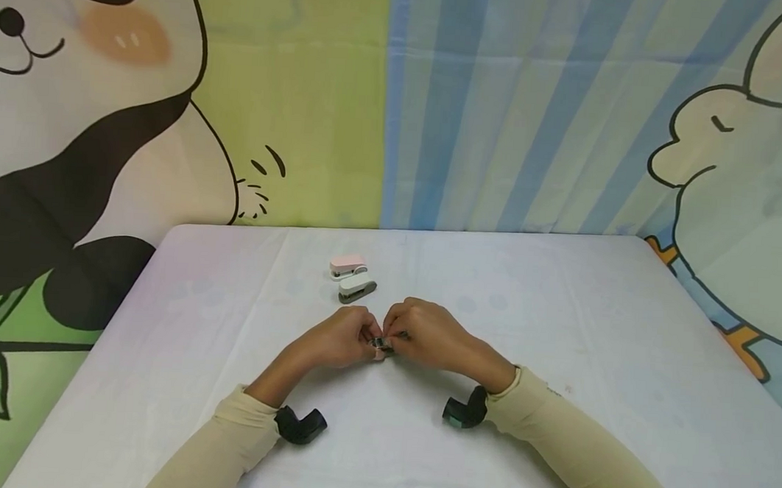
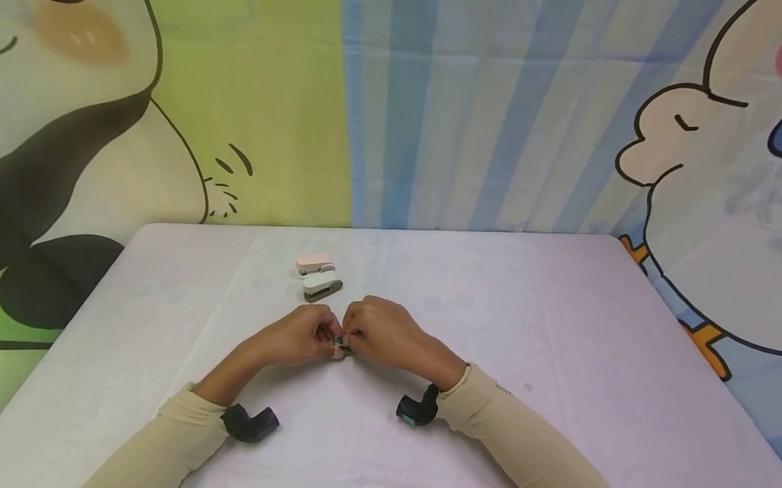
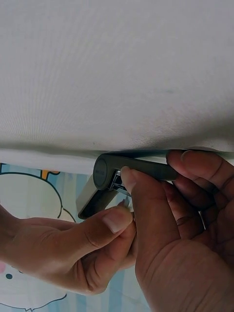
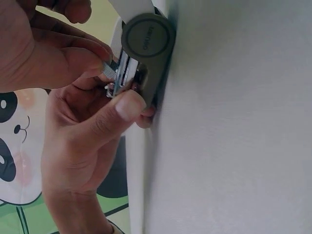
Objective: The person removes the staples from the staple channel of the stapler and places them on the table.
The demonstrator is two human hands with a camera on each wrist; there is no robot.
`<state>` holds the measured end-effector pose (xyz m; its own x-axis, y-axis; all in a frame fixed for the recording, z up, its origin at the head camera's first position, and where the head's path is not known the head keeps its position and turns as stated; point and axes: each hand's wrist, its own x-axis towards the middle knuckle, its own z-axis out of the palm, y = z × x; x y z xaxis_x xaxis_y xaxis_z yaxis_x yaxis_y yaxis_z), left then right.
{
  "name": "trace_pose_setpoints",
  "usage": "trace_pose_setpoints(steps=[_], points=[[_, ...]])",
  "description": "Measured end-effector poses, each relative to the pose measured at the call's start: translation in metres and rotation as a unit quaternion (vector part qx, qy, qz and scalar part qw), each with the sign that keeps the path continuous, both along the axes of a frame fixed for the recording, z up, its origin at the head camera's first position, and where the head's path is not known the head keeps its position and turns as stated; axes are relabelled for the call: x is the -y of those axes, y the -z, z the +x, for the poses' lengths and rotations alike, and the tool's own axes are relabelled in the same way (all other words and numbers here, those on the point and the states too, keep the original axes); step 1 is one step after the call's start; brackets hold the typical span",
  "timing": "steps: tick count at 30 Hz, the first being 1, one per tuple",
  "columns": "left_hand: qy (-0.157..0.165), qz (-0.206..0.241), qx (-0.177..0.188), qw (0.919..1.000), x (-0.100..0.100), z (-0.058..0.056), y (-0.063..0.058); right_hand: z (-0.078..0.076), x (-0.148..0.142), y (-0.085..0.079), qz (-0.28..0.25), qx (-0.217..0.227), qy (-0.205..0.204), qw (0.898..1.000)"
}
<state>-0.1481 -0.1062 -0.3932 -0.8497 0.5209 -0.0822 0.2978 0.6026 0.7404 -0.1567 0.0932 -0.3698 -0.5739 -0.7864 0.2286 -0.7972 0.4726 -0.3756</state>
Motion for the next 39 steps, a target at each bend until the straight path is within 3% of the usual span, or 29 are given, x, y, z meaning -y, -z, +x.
trace_pose_setpoints(steps=[10,18,24,31,39], points=[[-0.009,-0.004,0.011,0.9999,0.008,-0.003,0.003,-0.02,-0.011,-0.009,-0.09,-0.015,-0.03,0.995],[-0.001,0.015,0.011,0.9998,0.007,-0.004,0.002,-0.054,-0.036,-0.01,-0.139,0.044,0.041,0.989],[-0.005,0.014,0.012,0.9998,0.006,-0.003,0.003,-0.081,-0.049,-0.003,-0.129,0.066,0.098,0.985],[-0.006,0.013,0.013,0.9998,0.007,-0.001,0.004,-0.113,-0.041,0.007,-0.102,0.076,0.127,0.984],[0.0,0.008,0.014,0.9999,0.002,-0.003,0.006,-0.14,-0.029,0.013,-0.027,0.117,0.156,0.98]])
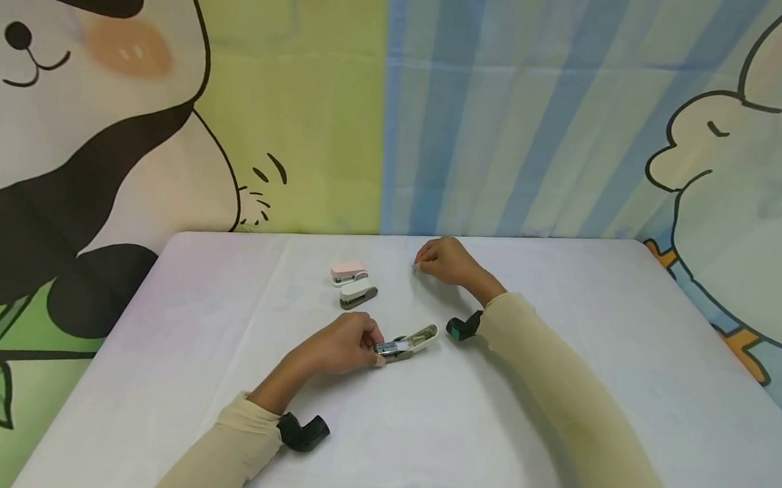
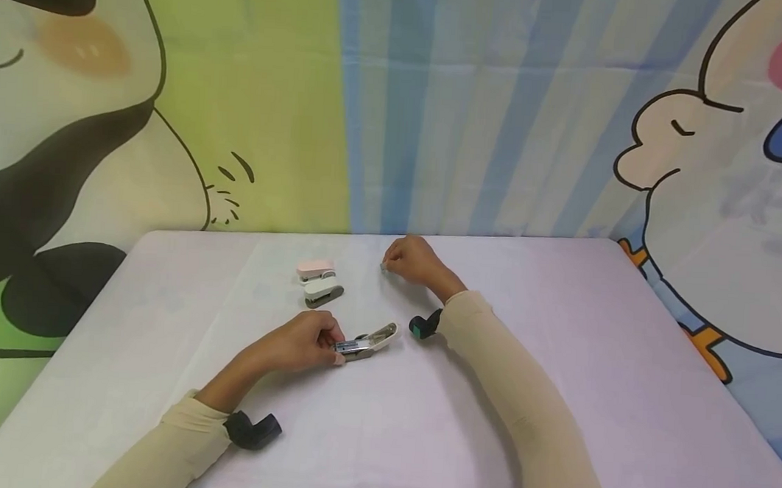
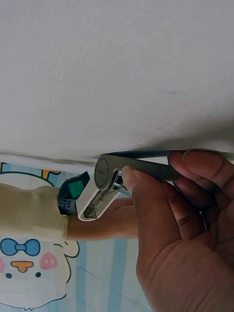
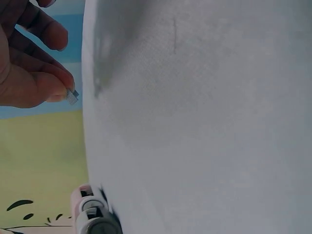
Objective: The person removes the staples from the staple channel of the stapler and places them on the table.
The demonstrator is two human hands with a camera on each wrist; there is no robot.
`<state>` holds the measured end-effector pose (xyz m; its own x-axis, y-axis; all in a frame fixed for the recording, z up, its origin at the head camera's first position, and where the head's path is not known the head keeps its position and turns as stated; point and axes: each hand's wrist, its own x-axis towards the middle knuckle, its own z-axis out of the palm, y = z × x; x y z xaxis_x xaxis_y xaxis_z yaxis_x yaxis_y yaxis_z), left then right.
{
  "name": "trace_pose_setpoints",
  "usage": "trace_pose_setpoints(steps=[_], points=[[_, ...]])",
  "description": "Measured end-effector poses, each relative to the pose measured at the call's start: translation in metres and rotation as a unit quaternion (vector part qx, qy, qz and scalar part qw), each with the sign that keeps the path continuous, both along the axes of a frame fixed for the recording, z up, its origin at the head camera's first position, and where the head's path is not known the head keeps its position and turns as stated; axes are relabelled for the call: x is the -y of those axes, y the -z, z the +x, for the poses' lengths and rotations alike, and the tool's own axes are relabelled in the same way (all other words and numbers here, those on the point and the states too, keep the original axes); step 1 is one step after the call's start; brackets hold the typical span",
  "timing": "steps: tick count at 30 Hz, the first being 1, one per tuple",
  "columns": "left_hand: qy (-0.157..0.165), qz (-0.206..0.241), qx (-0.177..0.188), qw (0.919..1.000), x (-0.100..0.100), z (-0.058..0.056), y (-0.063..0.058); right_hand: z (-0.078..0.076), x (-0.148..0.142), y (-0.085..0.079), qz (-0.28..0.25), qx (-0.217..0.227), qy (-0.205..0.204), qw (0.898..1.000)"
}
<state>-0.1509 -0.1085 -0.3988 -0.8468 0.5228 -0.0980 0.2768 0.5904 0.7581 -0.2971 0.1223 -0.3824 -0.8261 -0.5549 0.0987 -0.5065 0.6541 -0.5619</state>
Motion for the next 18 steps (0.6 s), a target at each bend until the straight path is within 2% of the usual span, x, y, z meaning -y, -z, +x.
trace_pose_setpoints(steps=[10,18], points=[[0.007,-0.003,0.001,1.0,-0.003,0.001,-0.004,-0.02,0.002,0.005,0.036,0.017,0.005,0.999],[0.004,-0.008,-0.003,1.0,0.0,0.0,-0.001,-0.02,0.003,0.003,0.071,0.02,-0.007,0.997]])
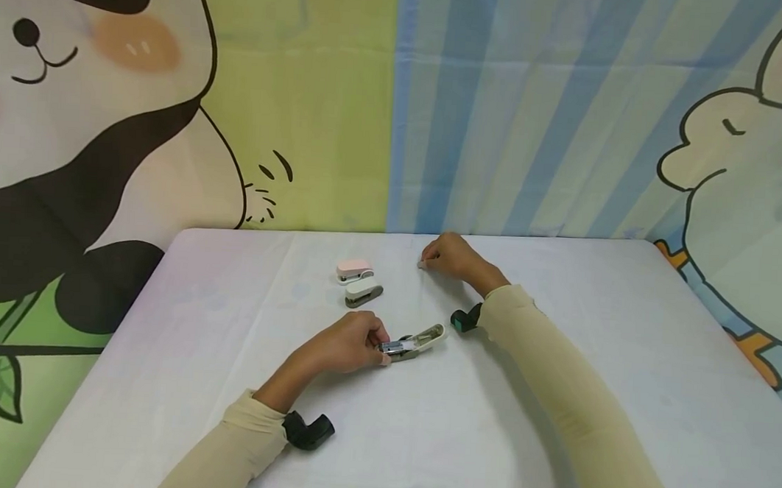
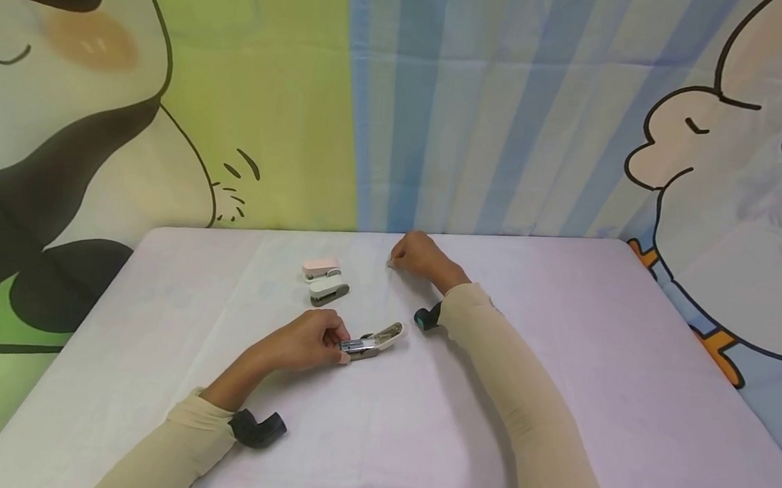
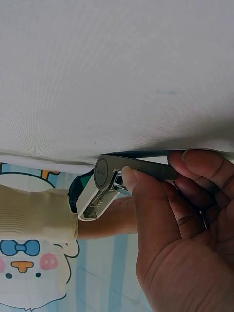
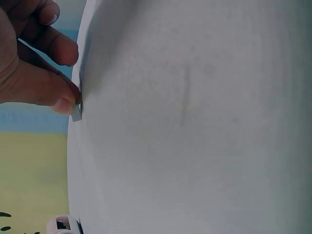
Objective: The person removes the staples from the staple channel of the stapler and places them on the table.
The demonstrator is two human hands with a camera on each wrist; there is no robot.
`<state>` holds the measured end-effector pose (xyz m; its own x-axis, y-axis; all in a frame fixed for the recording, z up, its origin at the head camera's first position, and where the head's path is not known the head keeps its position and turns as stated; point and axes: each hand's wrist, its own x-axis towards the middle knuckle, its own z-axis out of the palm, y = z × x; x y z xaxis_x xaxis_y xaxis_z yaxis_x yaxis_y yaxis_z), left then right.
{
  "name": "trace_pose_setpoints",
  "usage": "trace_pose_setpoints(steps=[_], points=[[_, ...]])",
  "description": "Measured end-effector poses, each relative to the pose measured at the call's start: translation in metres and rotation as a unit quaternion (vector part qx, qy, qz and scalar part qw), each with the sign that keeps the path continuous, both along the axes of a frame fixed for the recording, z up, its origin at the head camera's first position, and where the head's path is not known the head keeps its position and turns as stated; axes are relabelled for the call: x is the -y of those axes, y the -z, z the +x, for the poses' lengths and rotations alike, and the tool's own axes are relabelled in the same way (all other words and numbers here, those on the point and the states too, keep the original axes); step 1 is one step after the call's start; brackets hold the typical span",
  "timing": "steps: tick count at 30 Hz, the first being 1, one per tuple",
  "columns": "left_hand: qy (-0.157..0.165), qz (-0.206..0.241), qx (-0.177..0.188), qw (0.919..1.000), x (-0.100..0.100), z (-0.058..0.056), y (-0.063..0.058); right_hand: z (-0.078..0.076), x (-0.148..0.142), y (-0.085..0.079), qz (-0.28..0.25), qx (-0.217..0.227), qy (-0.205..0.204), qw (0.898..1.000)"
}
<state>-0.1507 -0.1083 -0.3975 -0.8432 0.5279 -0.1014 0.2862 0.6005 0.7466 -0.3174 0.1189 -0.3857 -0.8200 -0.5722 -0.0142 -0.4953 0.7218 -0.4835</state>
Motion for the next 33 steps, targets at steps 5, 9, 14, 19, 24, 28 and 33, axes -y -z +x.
trace_pose_setpoints(steps=[5,9,14,19,24,28,33], points=[[-0.001,0.002,0.002,1.0,-0.001,0.0,0.0,0.0,-0.006,0.002,-0.014,0.004,-0.005,1.0],[0.0,0.002,0.003,1.0,-0.001,0.001,0.0,0.002,-0.011,0.003,-0.025,-0.002,-0.003,1.0],[0.0,0.004,0.003,1.0,-0.002,0.0,0.0,0.002,-0.02,0.003,-0.02,-0.006,0.012,1.0],[-0.005,0.001,0.002,1.0,0.001,0.0,0.002,0.006,-0.03,0.004,-0.023,-0.029,-0.015,0.999],[-0.012,-0.001,0.008,0.9999,0.002,0.0,0.002,0.027,-0.037,-0.006,-0.048,0.011,-0.071,0.996],[-0.009,0.005,0.003,0.9999,0.0,-0.001,0.001,0.052,-0.044,-0.016,-0.068,0.103,-0.133,0.984],[-0.011,0.003,0.003,0.9999,-0.001,-0.001,0.0,0.082,-0.051,-0.022,-0.071,0.172,-0.204,0.961]])
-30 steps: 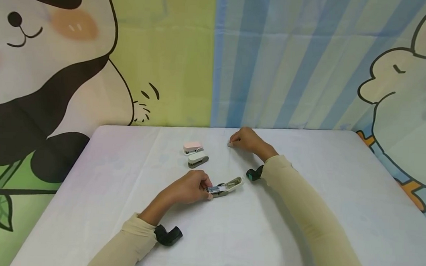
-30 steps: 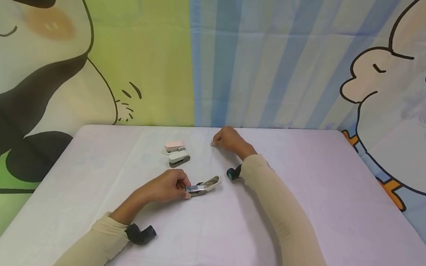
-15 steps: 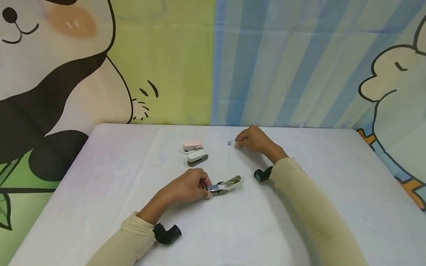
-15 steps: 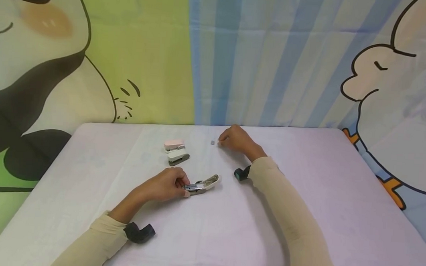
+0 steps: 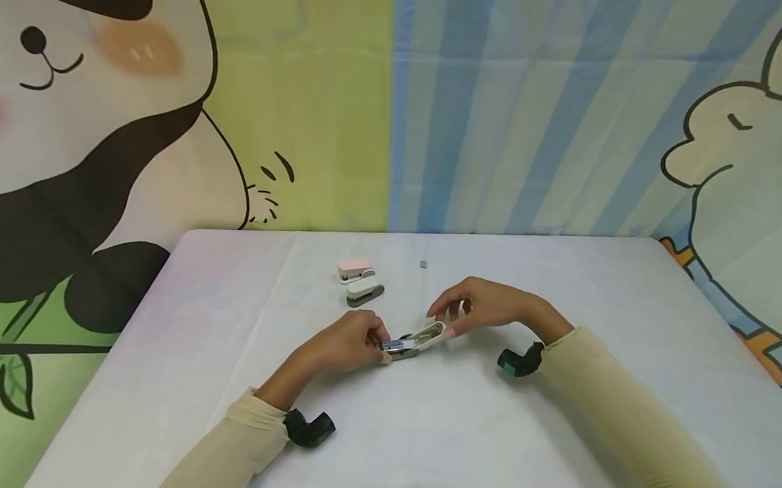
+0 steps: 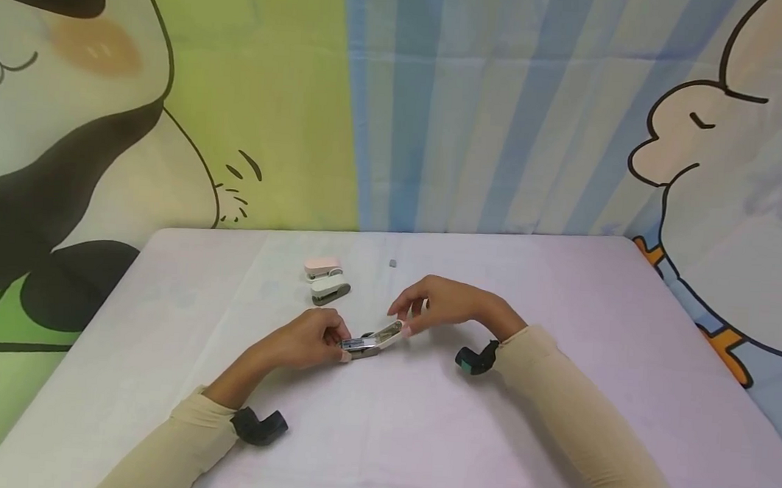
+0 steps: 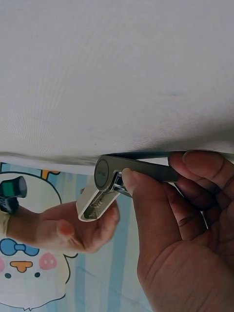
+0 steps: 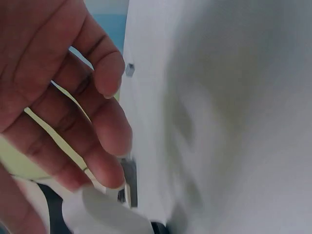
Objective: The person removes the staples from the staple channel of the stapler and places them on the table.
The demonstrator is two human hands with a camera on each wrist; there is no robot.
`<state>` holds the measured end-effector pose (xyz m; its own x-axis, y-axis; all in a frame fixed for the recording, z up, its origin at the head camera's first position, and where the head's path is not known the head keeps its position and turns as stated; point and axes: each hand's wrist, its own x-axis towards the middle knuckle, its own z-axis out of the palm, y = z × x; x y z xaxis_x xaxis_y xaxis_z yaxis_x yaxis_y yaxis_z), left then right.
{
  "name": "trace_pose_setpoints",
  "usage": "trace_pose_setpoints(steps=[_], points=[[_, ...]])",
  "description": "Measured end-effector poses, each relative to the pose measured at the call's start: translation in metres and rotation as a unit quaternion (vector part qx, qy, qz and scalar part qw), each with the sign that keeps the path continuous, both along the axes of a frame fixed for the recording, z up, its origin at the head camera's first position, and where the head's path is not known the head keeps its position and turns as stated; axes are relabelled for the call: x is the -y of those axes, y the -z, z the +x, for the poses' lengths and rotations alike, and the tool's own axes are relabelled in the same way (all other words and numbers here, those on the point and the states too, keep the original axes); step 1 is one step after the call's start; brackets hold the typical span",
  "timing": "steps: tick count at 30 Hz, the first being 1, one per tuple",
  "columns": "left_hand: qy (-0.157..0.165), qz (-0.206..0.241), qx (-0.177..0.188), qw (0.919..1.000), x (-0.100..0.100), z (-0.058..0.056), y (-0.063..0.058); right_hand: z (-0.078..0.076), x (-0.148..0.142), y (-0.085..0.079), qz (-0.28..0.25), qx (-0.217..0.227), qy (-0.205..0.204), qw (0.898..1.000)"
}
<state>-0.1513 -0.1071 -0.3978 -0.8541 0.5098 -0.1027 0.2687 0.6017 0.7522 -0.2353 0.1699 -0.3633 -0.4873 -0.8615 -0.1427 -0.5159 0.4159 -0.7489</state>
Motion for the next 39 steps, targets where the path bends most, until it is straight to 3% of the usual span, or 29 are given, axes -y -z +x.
trace_pose_setpoints(steps=[7,14,20,25,32,39], points=[[-0.007,0.008,0.004,0.9999,0.0,0.0,0.002,0.016,-0.002,-0.004,-0.035,-0.046,-0.006,0.998],[0.003,0.019,-0.005,0.9998,-0.002,-0.003,0.001,0.014,-0.004,-0.01,-0.029,-0.055,-0.003,0.998],[0.001,0.026,-0.044,0.9987,-0.016,-0.002,0.004,0.008,-0.022,-0.007,-0.039,-0.051,0.012,0.998],[0.002,-0.013,-0.087,0.9961,-0.043,0.0,-0.001,0.002,-0.043,0.001,-0.022,-0.052,0.041,0.998],[-0.034,-0.041,-0.093,0.9942,-0.086,-0.022,-0.003,-0.005,-0.078,-0.01,0.013,-0.081,0.108,0.991],[-0.081,-0.036,-0.113,0.9896,-0.113,-0.051,0.004,-0.018,-0.097,-0.023,0.053,-0.152,0.134,0.978]])
